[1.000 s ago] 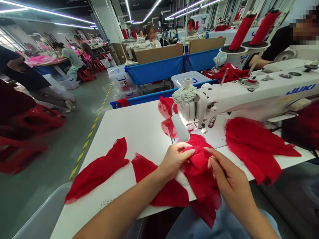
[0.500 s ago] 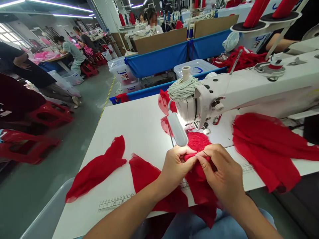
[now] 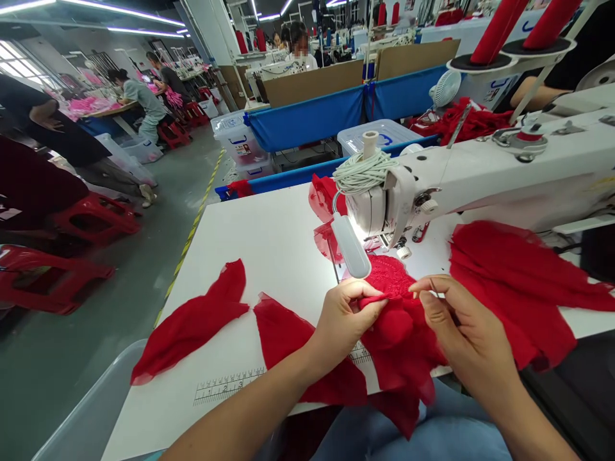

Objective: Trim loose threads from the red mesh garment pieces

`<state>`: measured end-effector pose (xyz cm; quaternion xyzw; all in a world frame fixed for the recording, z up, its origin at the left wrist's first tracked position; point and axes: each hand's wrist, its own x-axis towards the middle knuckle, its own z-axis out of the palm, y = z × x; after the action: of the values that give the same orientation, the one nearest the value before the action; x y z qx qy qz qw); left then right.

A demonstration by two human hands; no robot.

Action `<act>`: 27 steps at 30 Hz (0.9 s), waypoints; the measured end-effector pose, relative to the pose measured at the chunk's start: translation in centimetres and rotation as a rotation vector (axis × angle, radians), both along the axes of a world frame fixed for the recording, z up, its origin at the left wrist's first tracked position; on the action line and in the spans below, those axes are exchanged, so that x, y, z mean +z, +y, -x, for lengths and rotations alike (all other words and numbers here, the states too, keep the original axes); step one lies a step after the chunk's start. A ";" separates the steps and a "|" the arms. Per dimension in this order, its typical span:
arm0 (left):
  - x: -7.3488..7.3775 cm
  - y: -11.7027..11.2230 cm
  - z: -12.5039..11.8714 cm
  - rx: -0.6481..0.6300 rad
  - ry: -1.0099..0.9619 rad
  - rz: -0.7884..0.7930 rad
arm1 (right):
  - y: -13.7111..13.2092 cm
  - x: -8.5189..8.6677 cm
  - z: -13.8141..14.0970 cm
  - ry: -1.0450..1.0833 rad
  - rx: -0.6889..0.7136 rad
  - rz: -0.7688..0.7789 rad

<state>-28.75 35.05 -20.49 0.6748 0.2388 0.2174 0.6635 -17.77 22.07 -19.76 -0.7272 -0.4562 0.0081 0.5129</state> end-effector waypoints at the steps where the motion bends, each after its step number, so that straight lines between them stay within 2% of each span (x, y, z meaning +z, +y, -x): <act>1: 0.0 0.0 0.0 0.011 -0.010 -0.037 | -0.2 0.2 0.0 -0.014 0.023 0.010; 6: 0.1 -0.3 0.1 0.025 -0.018 -0.133 | 0.6 -0.1 0.6 -0.220 -0.019 0.174; 8: 0.2 -0.4 0.1 0.019 -0.009 -0.152 | 1.3 -0.5 1.0 -0.293 -0.024 0.176; 10: 0.3 -0.5 0.1 0.006 -0.005 -0.159 | 1.8 -1.0 1.1 -0.454 -0.060 0.142; 12: 0.4 -0.5 0.2 -0.006 -0.011 -0.156 | 2.1 -1.7 0.5 -0.675 -0.186 0.121; 14: 0.6 -0.4 0.3 -0.035 -0.009 -0.074 | 1.9 -2.1 -0.6 -0.791 -0.369 0.120; 16: 0.8 -0.2 0.4 -0.072 0.014 0.093 | 1.4 -2.2 -1.7 -0.687 -0.471 0.097; 17: 0.9 -0.1 0.4 -0.089 0.026 0.184 | 1.0 -2.0 -1.9 -0.583 -0.429 0.072; 19: 0.9 0.1 0.3 -0.097 0.032 0.314 | 0.4 -1.6 -1.8 -0.351 -0.261 0.054; 22: 0.9 0.2 0.3 -0.091 0.011 0.396 | 0.2 -0.9 -0.5 -0.113 -0.081 0.028; 25: 0.8 0.2 0.4 -0.086 0.001 0.430 | 0.5 -0.5 0.4 0.011 -0.086 -0.027; 27: 0.9 0.2 0.5 -0.084 0.000 0.444 | 0.7 -0.1 0.6 0.124 -0.095 -0.005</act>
<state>-29.23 35.20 -19.61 0.5215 0.2525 0.1319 0.8043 -18.34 22.73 -19.90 -0.7448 -0.3888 0.0277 0.5416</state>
